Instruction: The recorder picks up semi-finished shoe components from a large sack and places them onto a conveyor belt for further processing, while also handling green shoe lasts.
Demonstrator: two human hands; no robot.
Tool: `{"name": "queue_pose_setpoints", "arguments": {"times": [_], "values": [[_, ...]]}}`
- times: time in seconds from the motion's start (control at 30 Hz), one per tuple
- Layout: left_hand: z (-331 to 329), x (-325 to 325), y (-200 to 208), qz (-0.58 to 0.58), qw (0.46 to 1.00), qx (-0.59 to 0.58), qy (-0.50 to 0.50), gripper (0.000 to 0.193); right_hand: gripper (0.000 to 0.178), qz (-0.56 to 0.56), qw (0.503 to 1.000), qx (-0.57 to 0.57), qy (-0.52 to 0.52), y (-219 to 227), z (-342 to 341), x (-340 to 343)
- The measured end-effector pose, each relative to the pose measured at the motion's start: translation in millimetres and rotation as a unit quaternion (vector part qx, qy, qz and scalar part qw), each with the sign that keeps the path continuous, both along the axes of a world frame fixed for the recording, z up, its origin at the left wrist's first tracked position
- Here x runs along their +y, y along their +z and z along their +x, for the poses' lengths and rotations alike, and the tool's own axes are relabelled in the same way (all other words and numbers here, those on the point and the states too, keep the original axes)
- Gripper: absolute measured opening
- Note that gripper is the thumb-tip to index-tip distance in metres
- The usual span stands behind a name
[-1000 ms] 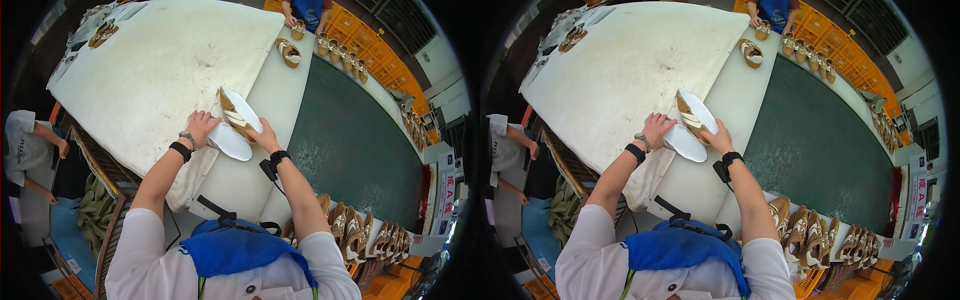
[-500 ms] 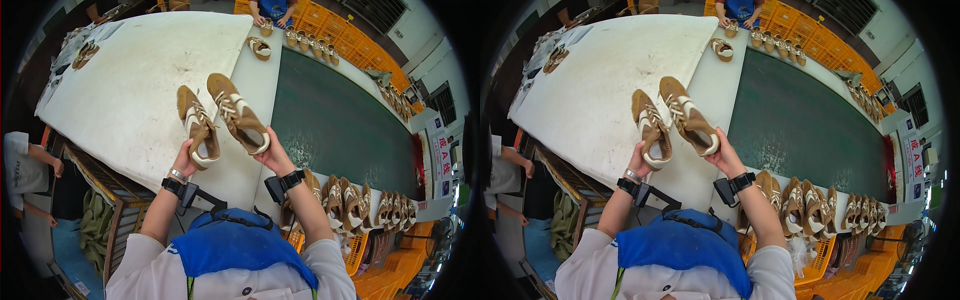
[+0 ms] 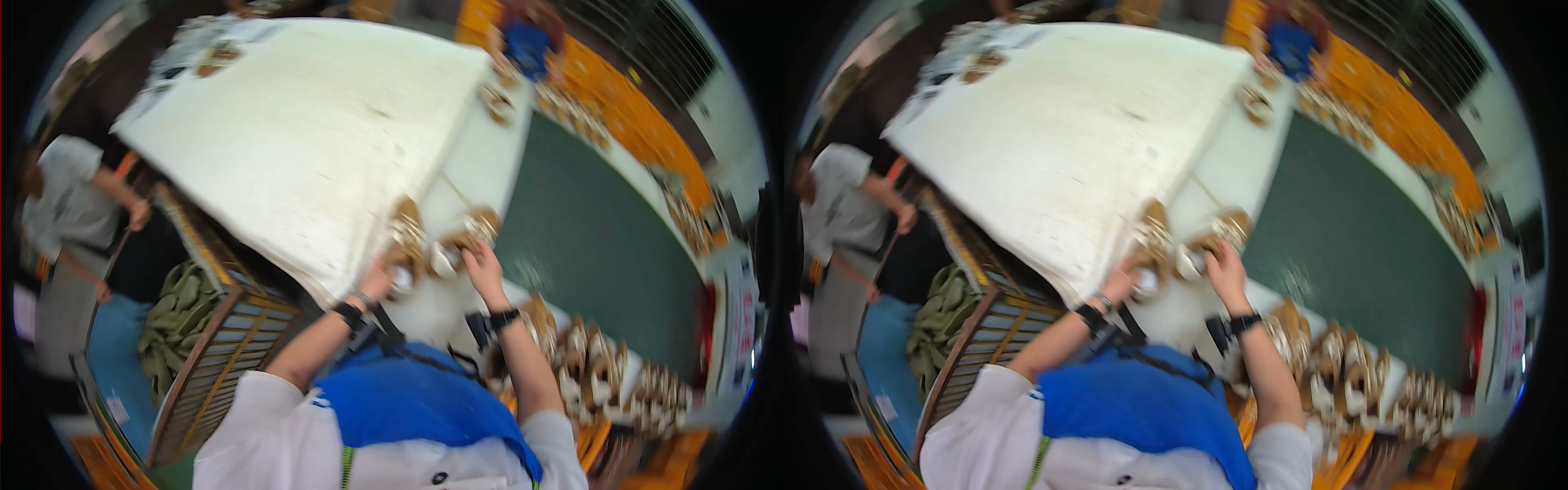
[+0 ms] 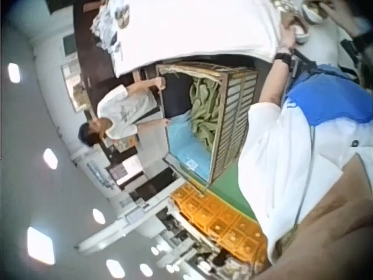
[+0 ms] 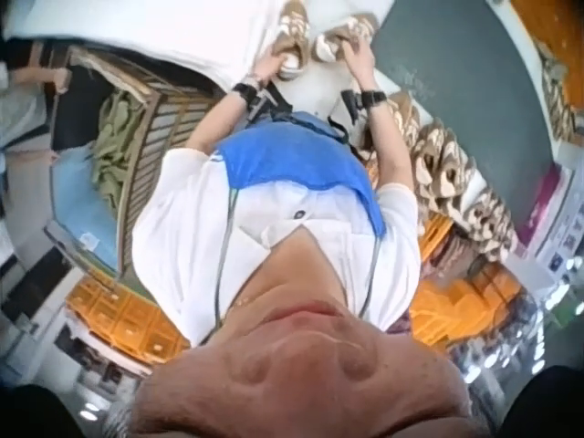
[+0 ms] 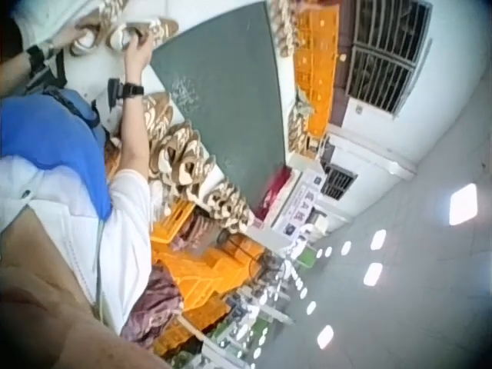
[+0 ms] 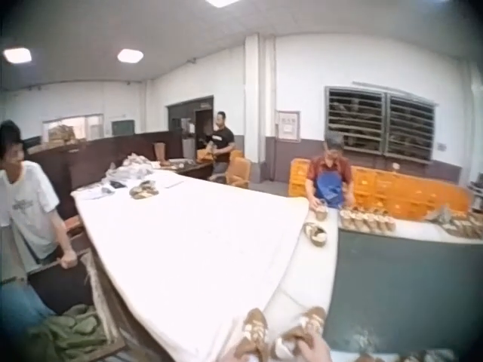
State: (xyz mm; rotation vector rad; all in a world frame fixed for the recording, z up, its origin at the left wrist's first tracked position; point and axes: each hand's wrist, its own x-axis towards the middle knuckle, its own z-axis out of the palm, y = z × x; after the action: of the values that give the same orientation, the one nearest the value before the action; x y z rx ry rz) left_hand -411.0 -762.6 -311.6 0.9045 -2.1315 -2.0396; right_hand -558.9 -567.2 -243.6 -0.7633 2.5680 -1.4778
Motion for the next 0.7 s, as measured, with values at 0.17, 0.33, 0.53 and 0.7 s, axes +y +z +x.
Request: {"name": "queue_pose_setpoints", "arguments": {"times": [0.17, 0.33, 0.53, 0.7], "values": [[2.0, 9.4, 1.1, -0.014, 0.996, 0.055, 0.063, 0.045, 0.045, 0.164, 0.962, 0.131, 0.174, -8.9, 3.4, -19.1], [33.0, -20.3, 16.4, 0.026, 0.989, 0.081, 0.123, 0.043, 0.055, 0.299, 0.928, 0.112, 0.193, -22.1, 19.3, -23.5], [72.3, -17.7, 33.1, 0.152, 0.968, 0.080, 0.185, 0.046, 0.047, 0.258, 0.919, 0.057, 0.294, 35.0, 6.9, -31.9], [84.5, -18.4, 66.6, 0.149, 0.961, 0.087, 0.217, 0.046, 0.047, 0.183, 0.926, 0.177, 0.280, 31.1, -84.9, -57.9]]}}
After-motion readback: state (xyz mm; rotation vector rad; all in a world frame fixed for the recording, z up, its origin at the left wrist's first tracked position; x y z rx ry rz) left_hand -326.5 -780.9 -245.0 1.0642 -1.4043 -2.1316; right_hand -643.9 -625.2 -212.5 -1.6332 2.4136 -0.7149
